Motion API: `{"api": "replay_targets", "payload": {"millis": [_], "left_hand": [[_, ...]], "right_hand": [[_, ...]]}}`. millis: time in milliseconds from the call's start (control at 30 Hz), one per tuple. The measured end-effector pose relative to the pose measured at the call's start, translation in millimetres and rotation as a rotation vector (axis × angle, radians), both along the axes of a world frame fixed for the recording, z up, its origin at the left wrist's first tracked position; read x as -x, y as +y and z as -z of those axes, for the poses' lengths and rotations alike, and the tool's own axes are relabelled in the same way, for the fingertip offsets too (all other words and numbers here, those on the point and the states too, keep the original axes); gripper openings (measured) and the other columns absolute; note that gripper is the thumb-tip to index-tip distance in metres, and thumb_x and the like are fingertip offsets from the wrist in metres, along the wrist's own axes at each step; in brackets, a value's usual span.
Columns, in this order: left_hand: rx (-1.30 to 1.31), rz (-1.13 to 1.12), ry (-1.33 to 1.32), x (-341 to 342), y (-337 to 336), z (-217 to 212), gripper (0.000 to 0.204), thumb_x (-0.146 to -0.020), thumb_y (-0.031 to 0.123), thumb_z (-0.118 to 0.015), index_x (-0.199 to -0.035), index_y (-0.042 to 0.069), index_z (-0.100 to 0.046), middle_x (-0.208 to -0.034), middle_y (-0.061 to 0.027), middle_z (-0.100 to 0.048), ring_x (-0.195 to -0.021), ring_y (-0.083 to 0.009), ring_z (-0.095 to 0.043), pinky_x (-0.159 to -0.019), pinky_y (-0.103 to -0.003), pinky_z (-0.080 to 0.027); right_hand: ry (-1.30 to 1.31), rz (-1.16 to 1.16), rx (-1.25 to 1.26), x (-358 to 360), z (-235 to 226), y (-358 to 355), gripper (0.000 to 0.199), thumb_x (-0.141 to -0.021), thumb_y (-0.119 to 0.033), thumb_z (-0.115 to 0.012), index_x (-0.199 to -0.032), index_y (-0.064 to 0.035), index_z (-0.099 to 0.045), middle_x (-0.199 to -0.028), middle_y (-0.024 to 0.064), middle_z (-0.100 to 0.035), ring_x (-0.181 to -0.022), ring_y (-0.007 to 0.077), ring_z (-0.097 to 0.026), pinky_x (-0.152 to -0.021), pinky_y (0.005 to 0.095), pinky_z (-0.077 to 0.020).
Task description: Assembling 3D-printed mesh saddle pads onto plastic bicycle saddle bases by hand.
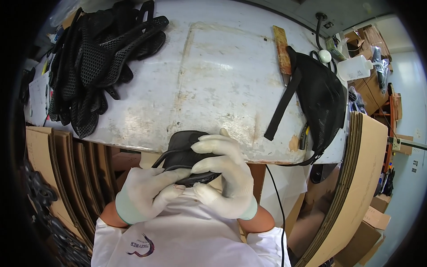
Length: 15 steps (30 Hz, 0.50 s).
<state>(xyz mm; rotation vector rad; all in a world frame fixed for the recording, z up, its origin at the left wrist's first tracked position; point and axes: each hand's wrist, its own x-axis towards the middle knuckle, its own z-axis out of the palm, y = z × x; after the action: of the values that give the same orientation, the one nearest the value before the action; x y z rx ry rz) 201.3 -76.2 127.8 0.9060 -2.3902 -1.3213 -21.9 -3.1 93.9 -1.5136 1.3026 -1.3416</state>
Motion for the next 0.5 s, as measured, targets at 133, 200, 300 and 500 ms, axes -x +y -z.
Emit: {"api": "replay_targets", "payload": {"millis": [133,200,300,500], "left_hand": [[0.026,-0.022,0.057,0,2,8,0.036,-0.096,0.03,-0.076,-0.123,0.007,-0.075,-0.075,-0.0104,-0.068,-0.061,-0.0276,-0.068,-0.053,-0.038,-0.052],[0.029,-0.016,0.022,1,2,5,0.035,-0.095,0.03,-0.077,-0.121,0.006,-0.076,-0.076,-0.0105,-0.068,-0.062,-0.0279,-0.068,-0.052,-0.037,-0.052],[0.03,0.0,-0.018,3,3,1,0.035,-0.095,0.028,-0.078,-0.121,0.006,-0.076,-0.077,-0.011,-0.068,-0.062,-0.0285,-0.068,-0.053,-0.037,-0.053],[-0.063,-0.038,0.069,-4,-6,6,0.039,-0.091,0.031,-0.081,-0.116,0.0,-0.077,-0.082,-0.0199,-0.072,-0.064,-0.0339,-0.072,-0.057,-0.036,-0.054]], "right_hand": [[-0.069,0.061,-0.022,-8,-2,0,0.028,-0.071,-0.004,-0.073,-0.099,-0.0046,-0.071,-0.126,0.018,-0.065,-0.123,0.0358,-0.061,-0.107,0.0469,-0.0466],[-0.061,0.088,-0.039,-11,-2,1,0.026,-0.071,-0.003,-0.072,-0.096,-0.0049,-0.07,-0.124,0.0174,-0.065,-0.122,0.035,-0.061,-0.106,0.0457,-0.047],[-0.151,0.094,-0.031,-12,2,3,0.022,-0.07,-0.002,-0.07,-0.092,-0.005,-0.068,-0.12,0.0161,-0.065,-0.119,0.0336,-0.061,-0.103,0.0433,-0.0473],[-0.116,-0.058,-0.048,4,-1,-10,0.022,-0.073,-0.005,-0.071,-0.095,-0.0039,-0.072,-0.121,0.0153,-0.069,-0.111,0.0291,-0.064,-0.107,0.0484,-0.0444]]}}
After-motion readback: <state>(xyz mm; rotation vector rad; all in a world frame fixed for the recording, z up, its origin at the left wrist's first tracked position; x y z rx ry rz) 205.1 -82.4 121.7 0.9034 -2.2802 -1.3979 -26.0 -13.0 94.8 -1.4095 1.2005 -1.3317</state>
